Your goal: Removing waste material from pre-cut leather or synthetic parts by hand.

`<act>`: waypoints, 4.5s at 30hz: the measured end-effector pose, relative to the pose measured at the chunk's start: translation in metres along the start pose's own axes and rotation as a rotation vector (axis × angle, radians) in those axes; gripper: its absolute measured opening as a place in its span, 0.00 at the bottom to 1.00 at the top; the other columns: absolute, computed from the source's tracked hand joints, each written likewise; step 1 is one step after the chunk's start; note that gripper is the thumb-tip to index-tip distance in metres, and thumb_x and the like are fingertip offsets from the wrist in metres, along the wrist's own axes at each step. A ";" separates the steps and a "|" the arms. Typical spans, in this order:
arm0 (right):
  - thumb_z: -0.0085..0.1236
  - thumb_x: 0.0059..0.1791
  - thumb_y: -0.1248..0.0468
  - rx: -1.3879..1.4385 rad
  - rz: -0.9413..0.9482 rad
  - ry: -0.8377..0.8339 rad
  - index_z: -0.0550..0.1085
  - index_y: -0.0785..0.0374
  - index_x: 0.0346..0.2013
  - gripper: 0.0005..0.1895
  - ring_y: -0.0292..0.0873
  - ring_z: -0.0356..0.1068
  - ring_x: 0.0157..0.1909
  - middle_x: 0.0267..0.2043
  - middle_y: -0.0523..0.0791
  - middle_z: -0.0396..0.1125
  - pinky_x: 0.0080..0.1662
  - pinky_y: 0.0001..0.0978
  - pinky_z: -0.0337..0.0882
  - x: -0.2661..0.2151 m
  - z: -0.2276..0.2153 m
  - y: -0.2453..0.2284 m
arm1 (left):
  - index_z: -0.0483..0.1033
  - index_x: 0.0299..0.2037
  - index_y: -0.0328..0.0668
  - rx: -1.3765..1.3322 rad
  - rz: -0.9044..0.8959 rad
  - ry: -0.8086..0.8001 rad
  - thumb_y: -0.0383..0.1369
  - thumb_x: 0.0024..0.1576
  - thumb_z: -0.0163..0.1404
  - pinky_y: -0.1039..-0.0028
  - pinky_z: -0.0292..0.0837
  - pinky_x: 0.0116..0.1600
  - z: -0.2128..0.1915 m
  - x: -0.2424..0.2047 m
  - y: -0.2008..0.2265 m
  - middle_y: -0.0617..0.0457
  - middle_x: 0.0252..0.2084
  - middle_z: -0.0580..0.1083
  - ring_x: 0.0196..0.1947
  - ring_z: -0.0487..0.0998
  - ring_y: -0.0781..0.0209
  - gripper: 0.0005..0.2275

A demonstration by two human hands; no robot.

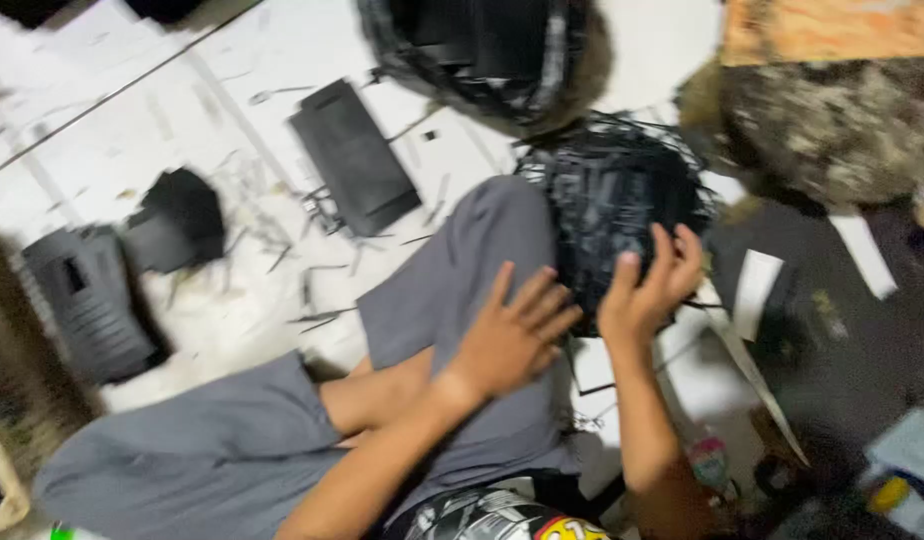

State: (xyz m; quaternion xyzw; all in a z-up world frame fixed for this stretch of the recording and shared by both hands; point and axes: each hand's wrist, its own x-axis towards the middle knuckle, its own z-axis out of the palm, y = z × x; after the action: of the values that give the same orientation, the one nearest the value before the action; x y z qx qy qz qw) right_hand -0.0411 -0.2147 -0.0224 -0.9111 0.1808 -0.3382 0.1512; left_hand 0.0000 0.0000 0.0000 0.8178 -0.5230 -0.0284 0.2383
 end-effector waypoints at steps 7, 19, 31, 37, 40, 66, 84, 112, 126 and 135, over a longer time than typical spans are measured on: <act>0.53 0.52 0.76 0.319 -0.081 -0.230 0.71 0.77 0.54 0.15 0.56 0.63 0.52 0.57 0.58 0.61 0.54 0.43 0.67 0.044 -0.017 -0.126 | 0.84 0.47 0.46 -0.093 0.066 0.174 0.37 0.57 0.47 0.39 0.39 0.80 -0.002 -0.034 0.037 0.47 0.39 0.80 0.63 0.70 0.42 0.14; 0.61 0.50 0.57 0.217 -0.298 -1.028 0.76 0.65 0.53 0.20 0.60 0.73 0.52 0.50 0.54 0.70 0.54 0.52 0.72 0.034 0.167 -0.223 | 0.76 0.54 0.42 -0.103 -0.796 0.211 0.28 0.56 0.51 0.54 0.74 0.49 -0.080 -0.182 -0.172 0.44 0.43 0.78 0.47 0.79 0.42 0.15; 0.62 0.50 0.49 -0.170 -0.146 -0.952 0.59 0.73 0.67 0.42 0.62 0.58 0.64 0.62 0.61 0.56 0.61 0.55 0.59 0.027 0.242 -0.248 | 0.80 0.50 0.39 -0.456 -1.044 0.475 0.28 0.63 0.47 0.59 0.77 0.49 -0.090 -0.180 -0.202 0.42 0.40 0.81 0.44 0.82 0.44 0.10; 0.70 0.47 0.58 -0.126 -0.193 -0.818 0.54 0.75 0.70 0.47 0.60 0.55 0.63 0.61 0.60 0.56 0.59 0.53 0.57 0.037 0.221 -0.273 | 0.80 0.50 0.38 -0.472 -1.098 0.509 0.27 0.64 0.47 0.63 0.77 0.50 -0.093 -0.180 -0.204 0.44 0.39 0.80 0.44 0.81 0.49 0.10; 0.69 0.48 0.62 0.053 0.037 -0.864 0.50 0.72 0.72 0.47 0.61 0.58 0.65 0.62 0.61 0.59 0.61 0.54 0.59 0.026 0.242 -0.249 | 0.80 0.50 0.36 -0.479 -1.113 0.548 0.27 0.63 0.47 0.62 0.77 0.51 -0.094 -0.179 -0.202 0.43 0.39 0.80 0.45 0.81 0.48 0.10; 0.62 0.44 0.56 -0.046 0.370 -0.747 0.63 0.56 0.64 0.35 0.53 0.61 0.65 0.60 0.47 0.62 0.62 0.54 0.56 -0.046 0.308 -0.240 | 0.61 0.72 0.54 0.104 -0.708 -0.161 0.42 0.56 0.49 0.52 0.70 0.54 -0.022 -0.178 -0.202 0.59 0.75 0.61 0.61 0.66 0.43 0.30; 0.63 0.43 0.72 1.163 0.506 -1.309 0.81 0.64 0.43 0.14 0.40 0.75 0.45 0.41 0.46 0.76 0.51 0.35 0.75 -0.056 0.136 -0.255 | 0.81 0.48 0.30 -1.519 -1.141 1.061 0.39 0.58 0.58 0.70 0.79 0.40 -0.032 -0.212 -0.173 0.45 0.38 0.80 0.34 0.82 0.56 0.17; 0.69 0.46 0.56 0.532 -0.695 -0.409 0.80 0.48 0.45 0.13 0.44 0.70 0.54 0.48 0.39 0.71 0.57 0.46 0.56 -0.059 0.146 -0.298 | 0.84 0.35 0.38 -1.220 -1.224 0.948 0.40 0.57 0.61 0.78 0.71 0.35 -0.049 -0.202 -0.162 0.55 0.25 0.75 0.29 0.73 0.69 0.11; 0.56 0.54 0.69 0.807 0.108 -0.720 0.78 0.60 0.27 0.11 0.51 0.77 0.45 0.32 0.48 0.77 0.52 0.40 0.67 -0.066 0.150 -0.293 | 0.83 0.37 0.31 -0.569 -1.144 0.951 0.31 0.62 0.53 0.59 0.76 0.40 -0.052 -0.202 -0.149 0.38 0.30 0.79 0.35 0.82 0.38 0.09; 0.45 0.59 0.60 0.784 0.049 -1.001 0.78 0.70 0.51 0.18 0.61 0.64 0.65 0.55 0.60 0.70 0.69 0.49 0.56 -0.072 0.194 -0.260 | 0.83 0.41 0.35 -1.026 -1.319 1.112 0.39 0.58 0.57 0.70 0.77 0.33 -0.032 -0.219 -0.190 0.47 0.32 0.78 0.35 0.78 0.59 0.13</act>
State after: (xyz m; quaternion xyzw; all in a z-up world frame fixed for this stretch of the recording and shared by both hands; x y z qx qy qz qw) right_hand 0.0974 0.0776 -0.0999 -0.8313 -0.0281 0.0910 0.5477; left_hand 0.0710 0.2664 -0.0955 0.6397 0.2957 0.0093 0.7094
